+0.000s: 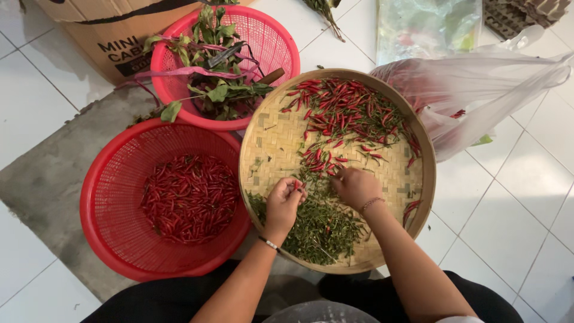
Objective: The person sits on the floor and removes stems from red chili peppers, placing the peppers into a red basket and the stems into a woven tray. The task continues throughout the clip with consistent hand movements.
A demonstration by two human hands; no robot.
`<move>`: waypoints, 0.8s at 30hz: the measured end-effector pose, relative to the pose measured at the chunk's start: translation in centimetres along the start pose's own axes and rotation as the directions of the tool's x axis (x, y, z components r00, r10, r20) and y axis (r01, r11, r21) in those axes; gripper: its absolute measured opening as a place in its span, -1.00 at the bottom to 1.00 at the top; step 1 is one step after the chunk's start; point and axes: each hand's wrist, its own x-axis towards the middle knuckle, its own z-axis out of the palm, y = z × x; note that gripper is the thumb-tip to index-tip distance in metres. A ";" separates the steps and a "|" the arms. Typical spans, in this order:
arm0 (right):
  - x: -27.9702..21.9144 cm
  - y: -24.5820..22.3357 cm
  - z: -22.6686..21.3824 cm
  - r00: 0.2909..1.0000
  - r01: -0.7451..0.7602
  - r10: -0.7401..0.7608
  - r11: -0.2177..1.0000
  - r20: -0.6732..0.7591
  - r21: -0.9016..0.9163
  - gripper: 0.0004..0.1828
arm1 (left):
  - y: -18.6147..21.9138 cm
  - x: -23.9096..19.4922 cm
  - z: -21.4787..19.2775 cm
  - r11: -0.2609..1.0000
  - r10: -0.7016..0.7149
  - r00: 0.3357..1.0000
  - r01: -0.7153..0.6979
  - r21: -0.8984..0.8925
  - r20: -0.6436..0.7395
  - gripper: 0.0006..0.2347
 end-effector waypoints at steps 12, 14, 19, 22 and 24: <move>0.1 0.2 0.7 0.962 0.185 -0.078 0.892 -0.263 0.412 -0.84 | -0.6 -0.1 0.3 0.967 -0.085 0.996 0.082 0.240 0.004 -0.89; -1.0 -0.3 1.9 0.960 0.267 -0.155 0.747 -0.231 0.609 -0.85 | -0.5 -0.2 0.3 0.974 -0.046 0.997 0.031 0.225 0.062 -0.80; -0.5 0.0 6.6 0.972 0.081 -0.237 0.340 0.002 0.937 -0.83 | 0.2 -0.5 -0.4 0.904 -0.090 0.993 0.051 0.425 0.073 -0.91; 1.1 1.5 7.4 0.895 -0.251 -0.375 0.028 0.243 0.968 -0.85 | 0.7 -0.7 -0.4 0.921 -0.076 0.984 0.007 0.389 0.162 -0.92; 1.6 2.3 6.7 0.875 -0.272 -0.368 0.162 0.314 0.948 -0.86 | 1.0 -0.8 -0.2 0.938 -0.103 0.981 0.041 0.343 0.164 -0.92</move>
